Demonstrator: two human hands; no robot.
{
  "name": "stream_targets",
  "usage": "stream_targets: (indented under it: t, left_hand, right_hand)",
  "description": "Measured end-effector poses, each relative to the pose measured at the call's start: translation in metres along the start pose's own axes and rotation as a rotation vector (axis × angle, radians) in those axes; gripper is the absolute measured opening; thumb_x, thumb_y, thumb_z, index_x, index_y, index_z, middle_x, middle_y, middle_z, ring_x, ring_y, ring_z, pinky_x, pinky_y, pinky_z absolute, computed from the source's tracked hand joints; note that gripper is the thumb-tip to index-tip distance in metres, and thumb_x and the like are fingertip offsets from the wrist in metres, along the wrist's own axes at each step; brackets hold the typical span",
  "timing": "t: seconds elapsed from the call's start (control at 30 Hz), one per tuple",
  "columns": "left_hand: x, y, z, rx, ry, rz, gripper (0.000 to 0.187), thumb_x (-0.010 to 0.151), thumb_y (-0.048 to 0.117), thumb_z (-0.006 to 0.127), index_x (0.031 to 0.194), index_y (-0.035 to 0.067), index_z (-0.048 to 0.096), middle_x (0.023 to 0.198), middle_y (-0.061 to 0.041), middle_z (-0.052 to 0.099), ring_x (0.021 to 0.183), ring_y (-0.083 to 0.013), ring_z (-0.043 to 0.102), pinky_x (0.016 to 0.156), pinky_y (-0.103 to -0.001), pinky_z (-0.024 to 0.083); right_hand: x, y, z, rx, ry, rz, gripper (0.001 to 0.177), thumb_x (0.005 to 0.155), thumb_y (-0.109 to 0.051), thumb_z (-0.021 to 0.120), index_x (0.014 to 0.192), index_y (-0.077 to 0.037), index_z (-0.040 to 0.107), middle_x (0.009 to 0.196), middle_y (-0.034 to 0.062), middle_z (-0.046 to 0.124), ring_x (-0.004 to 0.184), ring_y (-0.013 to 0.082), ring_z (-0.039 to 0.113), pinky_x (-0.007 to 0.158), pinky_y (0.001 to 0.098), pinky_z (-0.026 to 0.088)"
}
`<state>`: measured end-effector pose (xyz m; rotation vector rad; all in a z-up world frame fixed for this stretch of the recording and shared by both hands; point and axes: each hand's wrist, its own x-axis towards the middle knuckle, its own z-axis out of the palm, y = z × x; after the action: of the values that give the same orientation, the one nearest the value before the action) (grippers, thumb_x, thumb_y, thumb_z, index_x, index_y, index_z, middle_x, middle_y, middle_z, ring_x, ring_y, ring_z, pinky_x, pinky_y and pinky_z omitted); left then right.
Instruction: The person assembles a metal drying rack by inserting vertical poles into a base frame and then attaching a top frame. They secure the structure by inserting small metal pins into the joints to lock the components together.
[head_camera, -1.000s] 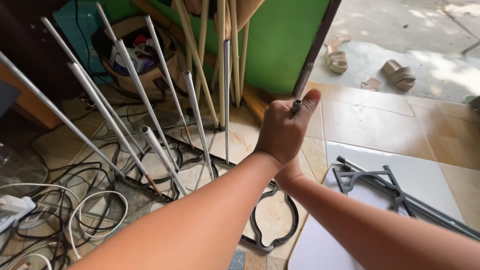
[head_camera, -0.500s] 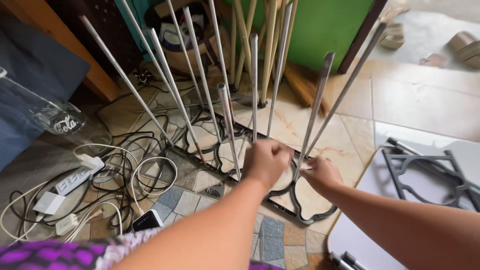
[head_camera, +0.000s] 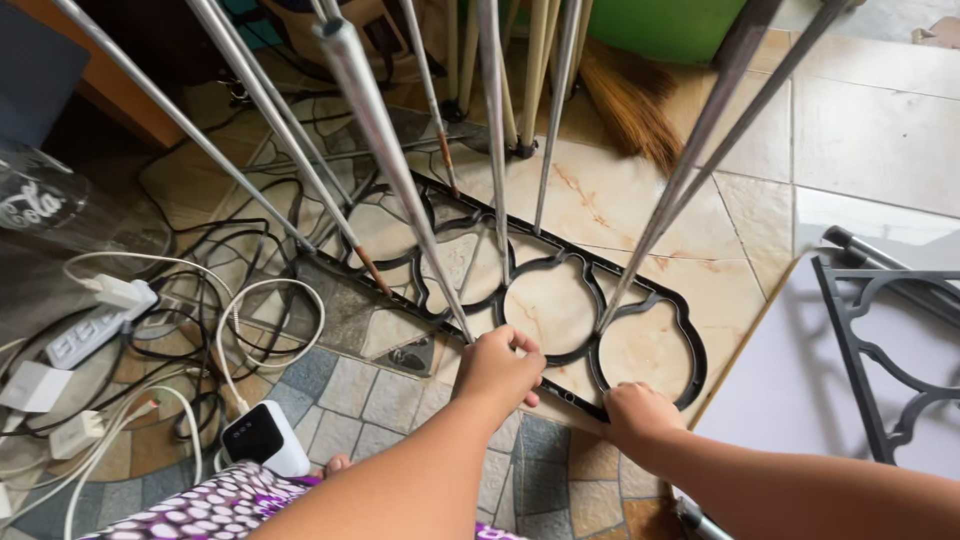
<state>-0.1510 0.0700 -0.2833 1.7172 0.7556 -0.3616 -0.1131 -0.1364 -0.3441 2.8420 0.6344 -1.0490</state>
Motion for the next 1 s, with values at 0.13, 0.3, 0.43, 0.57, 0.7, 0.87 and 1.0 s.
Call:
stream_targets:
  t: [0.13, 0.3, 0.43, 0.57, 0.7, 0.87, 1.0]
  left_hand:
    - [-0.001, 0.022, 0.018, -0.009, -0.048, 0.068, 0.025, 0.081, 0.010, 0.065, 0.105, 0.007, 0.067, 0.079, -0.008, 0.076, 0.055, -0.0166, 0.071, 0.057, -0.031, 0.056]
    - [0.007, 0.045, 0.041, 0.032, -0.075, 0.150, 0.027, 0.083, 0.011, 0.062, 0.109, 0.008, 0.069, 0.082, -0.008, 0.077, 0.056, -0.0156, 0.072, 0.059, -0.030, 0.059]
    - [-0.002, 0.060, 0.062, 0.041, -0.258, 0.251, 0.034, 0.084, 0.010, 0.060, 0.117, 0.007, 0.070, 0.087, -0.011, 0.077, 0.057, -0.0161, 0.072, 0.059, -0.029, 0.057]
    - [-0.008, 0.081, 0.094, 0.060, -0.468, 0.261, 0.037, 0.087, 0.011, 0.059, 0.122, 0.008, 0.069, 0.092, -0.010, 0.077, 0.063, -0.0154, 0.073, 0.059, -0.031, 0.059]
    - [-0.012, 0.090, 0.105, 0.244, -0.697, 0.187, 0.033, 0.090, 0.015, 0.057, 0.120, 0.009, 0.069, 0.096, -0.006, 0.077, 0.067, -0.0152, 0.074, 0.059, -0.032, 0.053]
    - [-0.011, 0.085, 0.097, 0.362, -0.671, 0.140, 0.029, 0.092, 0.019, 0.059, 0.119, 0.014, 0.068, 0.097, -0.004, 0.077, 0.069, -0.0156, 0.074, 0.061, -0.032, 0.053]
    - [-0.008, 0.078, 0.083, 0.337, -0.629, 0.119, 0.029, 0.090, 0.019, 0.061, 0.117, 0.014, 0.070, 0.095, -0.004, 0.077, 0.068, -0.0148, 0.074, 0.060, -0.031, 0.054]
  right_hand:
    - [0.001, 0.026, -0.001, -0.079, 0.103, -0.117, 0.022, 0.085, -0.020, 0.069, 0.105, -0.013, 0.068, 0.115, 0.0061, 0.064, 0.120, 0.0264, 0.058, 0.101, 0.0413, 0.049]
    - [0.000, 0.106, -0.017, -0.248, 0.148, -0.047, 0.017, 0.087, -0.020, 0.065, 0.103, -0.014, 0.067, 0.115, 0.0055, 0.064, 0.119, 0.0252, 0.061, 0.099, 0.0418, 0.051]
    - [-0.003, 0.166, -0.004, -0.241, 0.117, 0.100, 0.015, 0.087, -0.022, 0.067, 0.099, -0.015, 0.070, 0.118, 0.0030, 0.066, 0.117, 0.0257, 0.065, 0.098, 0.0417, 0.054]
    - [0.007, 0.215, 0.001, -0.198, 0.125, 0.216, 0.019, 0.097, -0.014, 0.054, 0.098, -0.015, 0.073, 0.119, 0.0052, 0.071, 0.111, 0.0271, 0.072, 0.095, 0.0431, 0.058]
    - [0.018, 0.223, -0.037, 0.162, 0.386, 0.274, 0.046, 0.080, -0.036, 0.079, 0.117, -0.009, 0.069, 0.110, 0.0159, 0.076, 0.103, 0.0333, 0.073, 0.090, 0.0433, 0.057]
    - [0.031, 0.191, -0.103, 0.586, 0.685, 0.224, 0.043, 0.089, -0.043, 0.075, 0.121, -0.013, 0.075, 0.095, 0.0107, 0.078, 0.088, 0.0230, 0.074, 0.076, 0.0387, 0.055]
    - [0.036, 0.172, -0.110, 0.679, 0.694, 0.298, 0.023, 0.097, -0.029, 0.072, 0.108, -0.010, 0.079, 0.088, 0.0058, 0.080, 0.081, 0.0121, 0.075, 0.073, 0.0310, 0.055]
